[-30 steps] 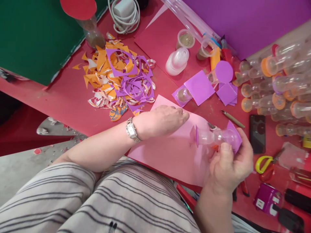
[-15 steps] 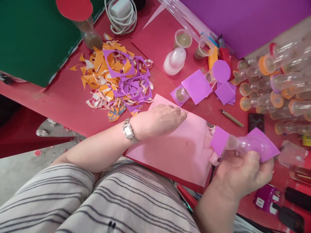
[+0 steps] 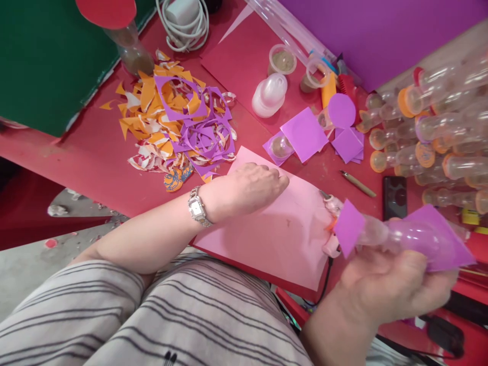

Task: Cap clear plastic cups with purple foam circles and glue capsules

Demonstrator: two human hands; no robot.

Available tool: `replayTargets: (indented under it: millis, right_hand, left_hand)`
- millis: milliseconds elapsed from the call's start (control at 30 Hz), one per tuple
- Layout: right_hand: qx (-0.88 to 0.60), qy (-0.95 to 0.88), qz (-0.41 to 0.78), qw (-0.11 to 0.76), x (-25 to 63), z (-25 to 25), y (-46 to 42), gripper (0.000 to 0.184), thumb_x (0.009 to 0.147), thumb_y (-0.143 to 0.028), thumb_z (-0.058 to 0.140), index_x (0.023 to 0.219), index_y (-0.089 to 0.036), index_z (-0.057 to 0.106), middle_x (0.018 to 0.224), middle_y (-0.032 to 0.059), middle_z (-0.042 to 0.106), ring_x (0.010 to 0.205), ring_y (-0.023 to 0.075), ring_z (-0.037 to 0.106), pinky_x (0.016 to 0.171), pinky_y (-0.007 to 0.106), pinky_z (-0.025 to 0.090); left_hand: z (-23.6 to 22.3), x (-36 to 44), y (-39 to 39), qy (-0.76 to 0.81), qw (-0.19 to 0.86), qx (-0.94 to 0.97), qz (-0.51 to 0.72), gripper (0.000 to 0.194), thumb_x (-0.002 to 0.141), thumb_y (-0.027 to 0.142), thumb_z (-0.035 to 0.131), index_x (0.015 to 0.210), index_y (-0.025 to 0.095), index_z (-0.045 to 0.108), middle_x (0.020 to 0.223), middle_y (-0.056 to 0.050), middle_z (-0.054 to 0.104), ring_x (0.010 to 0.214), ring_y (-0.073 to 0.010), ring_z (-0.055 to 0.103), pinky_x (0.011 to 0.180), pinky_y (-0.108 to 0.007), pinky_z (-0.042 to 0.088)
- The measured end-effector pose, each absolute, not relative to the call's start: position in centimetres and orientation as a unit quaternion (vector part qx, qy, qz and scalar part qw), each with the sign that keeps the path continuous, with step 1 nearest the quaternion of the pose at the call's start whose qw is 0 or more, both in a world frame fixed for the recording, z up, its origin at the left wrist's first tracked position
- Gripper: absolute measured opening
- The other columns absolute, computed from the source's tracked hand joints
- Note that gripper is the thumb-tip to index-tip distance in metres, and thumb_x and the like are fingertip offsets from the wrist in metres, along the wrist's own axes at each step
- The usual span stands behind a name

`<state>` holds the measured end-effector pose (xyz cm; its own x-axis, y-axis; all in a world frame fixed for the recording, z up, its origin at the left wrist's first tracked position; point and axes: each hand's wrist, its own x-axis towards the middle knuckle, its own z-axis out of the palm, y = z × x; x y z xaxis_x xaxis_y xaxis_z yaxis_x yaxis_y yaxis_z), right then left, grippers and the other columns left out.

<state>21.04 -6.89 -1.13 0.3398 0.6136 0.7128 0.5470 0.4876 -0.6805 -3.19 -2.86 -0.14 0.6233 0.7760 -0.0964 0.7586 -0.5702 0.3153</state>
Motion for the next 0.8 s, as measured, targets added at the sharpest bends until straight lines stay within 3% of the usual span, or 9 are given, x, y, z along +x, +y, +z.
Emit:
replayTargets:
  millis: [167,233,500,800]
  right_hand:
    - [-0.537,-0.678,-0.045,0.5,20.5,-2.3,-8.0,0.049,0.085,-0.029,0.073,0.133,-0.017,0.07,0.121,0.0138,0.074,0.109,0.0359,0.071,0.094,0.052,0.058]
    - [-0.51,-0.736,-0.065,0.44,20.6,-2.7,-8.3,0.054,0.089,-0.03,0.072,0.14,-0.016,0.064,0.127,0.0167,0.071,0.115,0.0362,0.068,0.097,0.054,0.057]
    - [-0.405,-0.848,-0.122,0.319,19.8,-2.9,-7.6,0.054,0.098,-0.034,0.061,0.147,-0.012,0.055,0.121,0.0203,0.068,0.119,0.0351,0.065,0.096,0.05,0.057]
    - [-0.406,-0.86,-0.111,0.288,19.5,-2.7,-8.0,0.053,0.099,-0.039,0.06,0.145,-0.012,0.055,0.124,0.0193,0.066,0.126,0.0365,0.061,0.103,0.055,0.053]
  left_hand:
    - [-0.7,-3.1,-3.0,0.435,0.16,0.886,0.029,0.026,0.097,0.005,0.041,0.109,0.01,0.064,0.089,-0.01,0.073,0.081,-0.0203,0.071,0.061,-0.029,0.045]
    - [-0.9,-3.1,-3.0,0.434,0.155,0.887,0.028,0.027,0.097,0.005,0.04,0.11,0.009,0.064,0.088,-0.011,0.073,0.08,-0.0197,0.071,0.062,-0.029,0.045]
    - [0.0,-3.0,-3.1,0.443,0.152,0.884,-0.013,0.027,0.099,0.006,0.039,0.11,0.011,0.063,0.094,-0.011,0.074,0.086,-0.0218,0.073,0.065,-0.03,0.047]
    - [0.5,-3.0,-3.0,0.446,0.16,0.88,-0.018,0.025,0.099,0.007,0.04,0.106,0.011,0.063,0.091,-0.01,0.074,0.082,-0.0197,0.072,0.062,-0.028,0.044]
